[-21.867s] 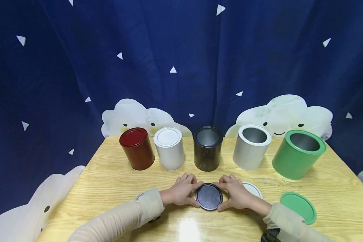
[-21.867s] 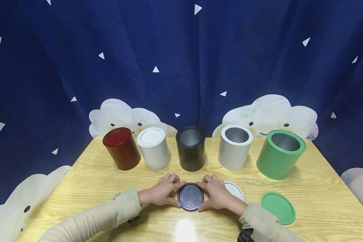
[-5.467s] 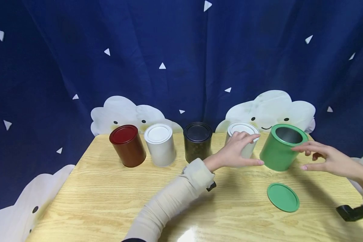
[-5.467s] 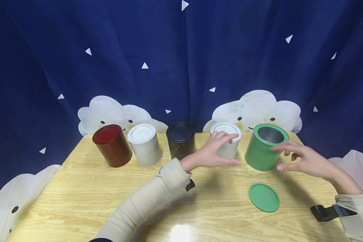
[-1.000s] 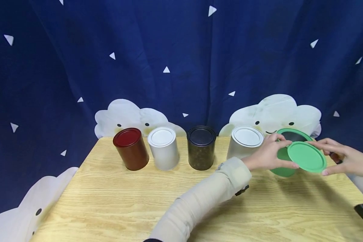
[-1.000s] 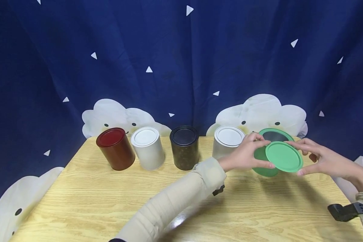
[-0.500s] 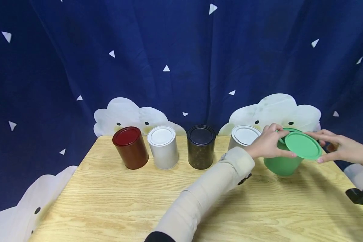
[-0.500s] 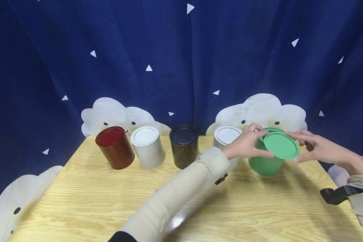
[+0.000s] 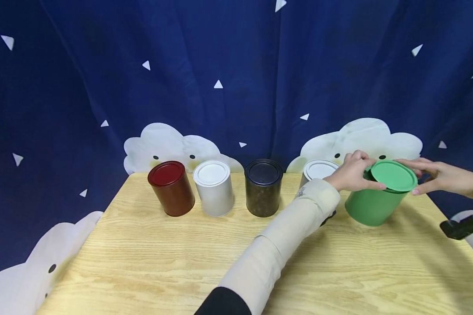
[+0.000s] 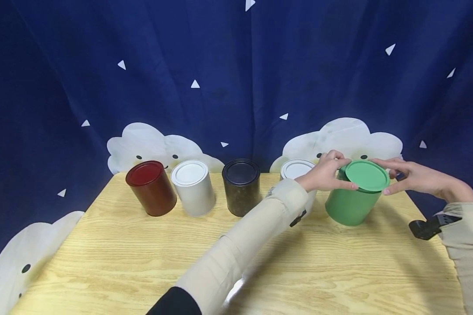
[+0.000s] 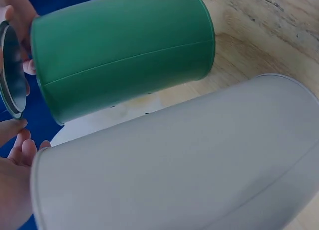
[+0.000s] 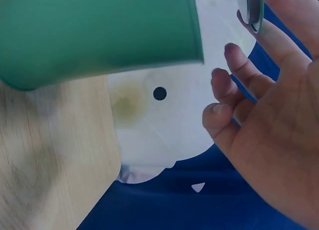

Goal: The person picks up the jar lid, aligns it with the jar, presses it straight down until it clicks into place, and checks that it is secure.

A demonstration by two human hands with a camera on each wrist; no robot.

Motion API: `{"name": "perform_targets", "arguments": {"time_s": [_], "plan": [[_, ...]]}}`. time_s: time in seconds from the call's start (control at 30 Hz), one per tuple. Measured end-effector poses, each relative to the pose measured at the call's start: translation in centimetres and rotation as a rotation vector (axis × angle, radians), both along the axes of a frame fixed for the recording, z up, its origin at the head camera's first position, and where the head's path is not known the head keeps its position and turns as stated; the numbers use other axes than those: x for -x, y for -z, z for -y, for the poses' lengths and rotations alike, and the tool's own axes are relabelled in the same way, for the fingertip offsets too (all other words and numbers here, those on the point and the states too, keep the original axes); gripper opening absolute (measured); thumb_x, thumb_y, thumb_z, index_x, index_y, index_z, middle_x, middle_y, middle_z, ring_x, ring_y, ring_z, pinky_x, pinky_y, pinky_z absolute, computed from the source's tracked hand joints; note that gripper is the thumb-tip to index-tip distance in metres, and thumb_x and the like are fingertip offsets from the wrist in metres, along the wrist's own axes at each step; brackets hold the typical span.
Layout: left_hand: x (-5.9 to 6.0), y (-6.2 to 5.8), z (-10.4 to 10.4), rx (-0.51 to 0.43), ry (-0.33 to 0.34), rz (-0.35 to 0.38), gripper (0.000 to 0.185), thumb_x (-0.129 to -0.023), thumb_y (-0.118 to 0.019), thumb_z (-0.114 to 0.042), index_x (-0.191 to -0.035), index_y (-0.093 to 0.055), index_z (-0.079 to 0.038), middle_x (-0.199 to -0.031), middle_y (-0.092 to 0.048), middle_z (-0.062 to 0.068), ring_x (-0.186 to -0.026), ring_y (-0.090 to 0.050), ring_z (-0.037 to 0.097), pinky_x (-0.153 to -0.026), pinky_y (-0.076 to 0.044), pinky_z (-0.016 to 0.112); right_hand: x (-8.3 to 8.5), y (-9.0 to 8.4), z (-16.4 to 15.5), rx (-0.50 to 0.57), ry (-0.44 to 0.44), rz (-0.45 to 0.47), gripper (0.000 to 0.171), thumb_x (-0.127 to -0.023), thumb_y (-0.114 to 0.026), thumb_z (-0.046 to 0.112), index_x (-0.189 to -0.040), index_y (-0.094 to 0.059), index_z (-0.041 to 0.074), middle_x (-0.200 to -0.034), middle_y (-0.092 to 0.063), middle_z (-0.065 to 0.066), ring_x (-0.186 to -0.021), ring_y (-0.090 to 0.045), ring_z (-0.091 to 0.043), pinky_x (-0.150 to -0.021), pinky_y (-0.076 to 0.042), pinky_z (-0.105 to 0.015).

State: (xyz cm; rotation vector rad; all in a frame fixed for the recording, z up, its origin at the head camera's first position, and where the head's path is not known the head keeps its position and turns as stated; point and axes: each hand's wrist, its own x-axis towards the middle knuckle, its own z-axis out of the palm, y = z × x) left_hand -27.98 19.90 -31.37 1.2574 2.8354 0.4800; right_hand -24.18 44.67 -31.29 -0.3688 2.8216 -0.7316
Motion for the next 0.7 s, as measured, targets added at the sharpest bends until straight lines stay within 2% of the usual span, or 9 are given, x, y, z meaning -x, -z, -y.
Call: {"name": "perform_targets", "arguments": {"time_s": [0.13, 0.27, 0.37, 0.43, 0.5, 0.57, 0.6, 0.63, 0.7], "plan": [[0.4, 0.3, -0.5, 0.063, -0.017, -0.016, 0.075, -0.077, -0.059, -0.06, -0.14, -0.037, -0.025, -0.128, -0.035, -0.009, -0.111, -0.029, 0.004, -0.087, -0.024, 0.012, 0.8, 0.7, -0.4, 0.03, -0.021, 0.034, 0.085, -0.08, -0.069, 0.02, -0.147, -0.017, 0.019, -0.116, -0.033, -0.007, -0.091, -0.034, -0.009, -0.073, -0.04, -0.047], [0.9, 0.6, -1.1, 0.116, -0.069, -0.009, 0.073, -0.077, -0.057, -0.062, -0.139, -0.037, -0.03, -0.127, -0.033, -0.012, -0.106, -0.03, 0.005, -0.079, -0.025, 0.016, 1.5, 1.2, -0.7, 0.058, -0.025, 0.06, 0.085, -0.081, -0.068, 0.018, -0.147, -0.015, 0.019, -0.12, -0.029, -0.01, -0.096, -0.031, -0.012, -0.077, -0.035, -0.057], [1.1, 0.6, -1.6, 0.146, -0.1, 0.002, 0.07, -0.077, -0.056, -0.063, -0.137, -0.038, -0.034, -0.124, -0.032, -0.015, -0.103, -0.03, 0.004, -0.074, -0.021, 0.018, 1.9, 1.5, -0.9, 0.085, -0.032, 0.091, 0.085, -0.082, -0.067, 0.016, -0.147, -0.013, 0.019, -0.122, -0.023, -0.015, -0.101, -0.028, -0.024, -0.077, -0.033, -0.061], [1.1, 0.7, -1.9, 0.171, -0.116, 0.006, 0.068, -0.077, -0.055, -0.064, -0.136, -0.038, -0.036, -0.122, -0.032, -0.015, -0.101, -0.029, 0.004, -0.073, -0.02, 0.02, 2.1, 1.7, -1.0, 0.122, -0.043, 0.126, 0.084, -0.083, -0.065, 0.013, -0.147, -0.011, 0.019, -0.128, -0.018, -0.021, -0.11, -0.026, -0.037, -0.078, -0.03, -0.066], [1.2, 0.8, -2.1, 0.192, -0.132, 0.012, 0.066, -0.077, -0.053, -0.065, -0.135, -0.039, -0.037, -0.121, -0.031, -0.016, -0.1, -0.029, 0.004, -0.072, -0.02, 0.021, 2.3, 1.9, -1.1, 0.158, -0.049, 0.159, 0.084, -0.083, -0.064, 0.011, -0.147, -0.011, 0.02, -0.132, -0.021, -0.011, -0.117, -0.021, -0.048, -0.08, -0.028, -0.069], [1.2, 0.9, -2.2, 0.211, -0.146, 0.017, 0.064, -0.078, -0.052, -0.065, -0.134, -0.039, -0.039, -0.121, -0.03, -0.017, -0.1, -0.029, 0.004, -0.072, -0.02, 0.021, 2.4, 2.0, -1.2, 0.182, -0.055, 0.184, 0.084, -0.084, -0.063, 0.01, -0.147, -0.01, 0.02, -0.131, -0.027, 0.008, -0.123, -0.021, -0.046, -0.082, -0.026, -0.069], [1.2, 1.0, -2.3, 0.219, -0.152, 0.017, 0.063, -0.078, -0.052, -0.066, -0.134, -0.039, -0.039, -0.121, -0.03, -0.017, -0.1, -0.029, 0.004, -0.072, -0.02, 0.021, 2.4, 2.1, -1.3, 0.192, -0.058, 0.194, 0.084, -0.084, -0.063, 0.011, -0.147, -0.009, 0.021, -0.127, -0.029, 0.018, -0.126, -0.025, -0.037, -0.082, -0.026, -0.069], [1.2, 1.1, -2.4, 0.224, -0.158, 0.018, 0.062, -0.078, -0.051, -0.066, -0.134, -0.039, -0.04, -0.121, -0.03, -0.017, -0.1, -0.028, 0.004, -0.072, -0.02, 0.021, 2.4, 2.2, -1.4, 0.197, -0.061, 0.199, 0.083, -0.085, -0.062, 0.011, -0.147, -0.008, 0.021, -0.121, -0.029, 0.027, -0.127, -0.03, -0.023, -0.083, -0.026, -0.069], [1.2, 1.1, -2.5, 0.232, -0.166, 0.021, 0.062, -0.078, -0.05, -0.066, -0.133, -0.039, -0.04, -0.121, -0.03, -0.018, -0.101, -0.028, 0.004, -0.072, -0.02, 0.021, 2.4, 2.4, -1.5, 0.206, -0.075, 0.2, 0.082, -0.086, -0.061, 0.01, -0.147, -0.007, 0.02, -0.112, -0.027, 0.038, -0.115, -0.035, 0.004, -0.083, -0.028, -0.067]]}}
